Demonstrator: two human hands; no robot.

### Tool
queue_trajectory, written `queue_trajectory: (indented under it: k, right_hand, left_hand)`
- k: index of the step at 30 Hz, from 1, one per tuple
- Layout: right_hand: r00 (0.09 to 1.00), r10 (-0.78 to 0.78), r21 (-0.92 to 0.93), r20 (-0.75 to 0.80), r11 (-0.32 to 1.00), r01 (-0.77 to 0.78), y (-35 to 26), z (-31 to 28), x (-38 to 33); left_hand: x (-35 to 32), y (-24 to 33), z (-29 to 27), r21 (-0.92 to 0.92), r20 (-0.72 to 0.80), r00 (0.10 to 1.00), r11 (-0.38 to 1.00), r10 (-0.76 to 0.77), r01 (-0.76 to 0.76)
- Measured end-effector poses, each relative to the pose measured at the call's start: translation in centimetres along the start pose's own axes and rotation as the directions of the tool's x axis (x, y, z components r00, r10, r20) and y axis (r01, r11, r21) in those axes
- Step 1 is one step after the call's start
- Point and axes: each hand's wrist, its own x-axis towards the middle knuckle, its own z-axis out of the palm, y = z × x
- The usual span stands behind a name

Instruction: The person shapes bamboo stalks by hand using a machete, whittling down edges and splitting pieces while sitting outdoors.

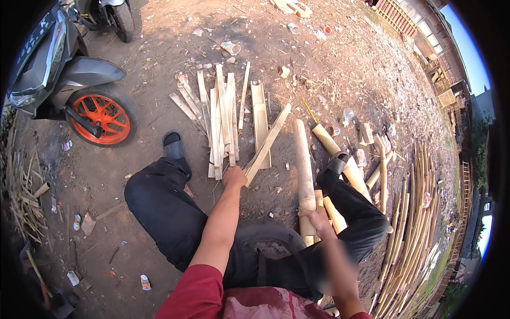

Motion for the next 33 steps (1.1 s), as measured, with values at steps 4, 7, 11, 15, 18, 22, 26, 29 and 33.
queue_trajectory:
  k: [4, 7, 11, 15, 18, 22, 26, 29, 33]
  right_hand:
    - [0.996, 0.087, -0.169, -0.002, 0.982, -0.086, 9.8, 0.1, 3.1]
    - [0.999, -0.033, -0.235, 0.015, 0.971, 0.035, 3.1, 1.8, -0.7]
    - [0.908, -0.381, -0.457, -0.177, 0.848, 0.267, -3.0, 1.2, -3.3]
    - [0.888, -0.450, -0.553, -0.095, 0.765, 0.329, -5.0, 3.0, -2.2]
    - [0.986, -0.159, -0.835, -0.049, 0.548, 0.047, 0.2, 1.6, 2.2]
    - [0.998, -0.054, -0.822, -0.034, 0.570, 0.003, 3.3, 1.7, 2.8]
    - [1.000, -0.020, -0.686, 0.018, 0.727, 0.027, 2.9, 0.6, 1.7]
    - [0.996, -0.082, -0.517, 0.032, 0.851, 0.087, 2.2, -0.9, 0.6]
    - [0.992, -0.113, -0.045, -0.058, 0.993, 0.111, -0.1, -0.9, 0.0]
  left_hand:
    - [-0.7, 1.6, 0.8, 0.070, 0.005, 0.999, 0.996, 0.047, -0.047]
    - [0.1, -1.0, 1.5, 0.080, -0.070, 0.997, 0.997, 0.023, -0.017]
    - [-0.7, 0.0, 1.7, 0.108, -0.004, 0.998, 0.992, 0.063, -0.062]
    - [-0.5, -0.4, 1.6, 0.126, -0.050, 0.997, 0.990, 0.062, -0.056]
    - [-2.6, 2.7, 0.5, 0.113, 0.012, 0.999, 0.992, 0.049, -0.050]
    - [-2.5, 2.7, -0.9, -0.012, 0.039, 0.997, 0.998, -0.062, 0.063]
    - [-2.3, 1.1, -0.4, -0.075, 0.067, 0.995, 0.994, -0.070, 0.075]
    - [-2.4, 1.5, -1.3, -0.157, 0.034, 0.992, 0.980, -0.119, 0.123]
    - [-0.6, 0.6, -0.8, -0.358, -0.123, 0.964, 0.917, -0.234, 0.176]
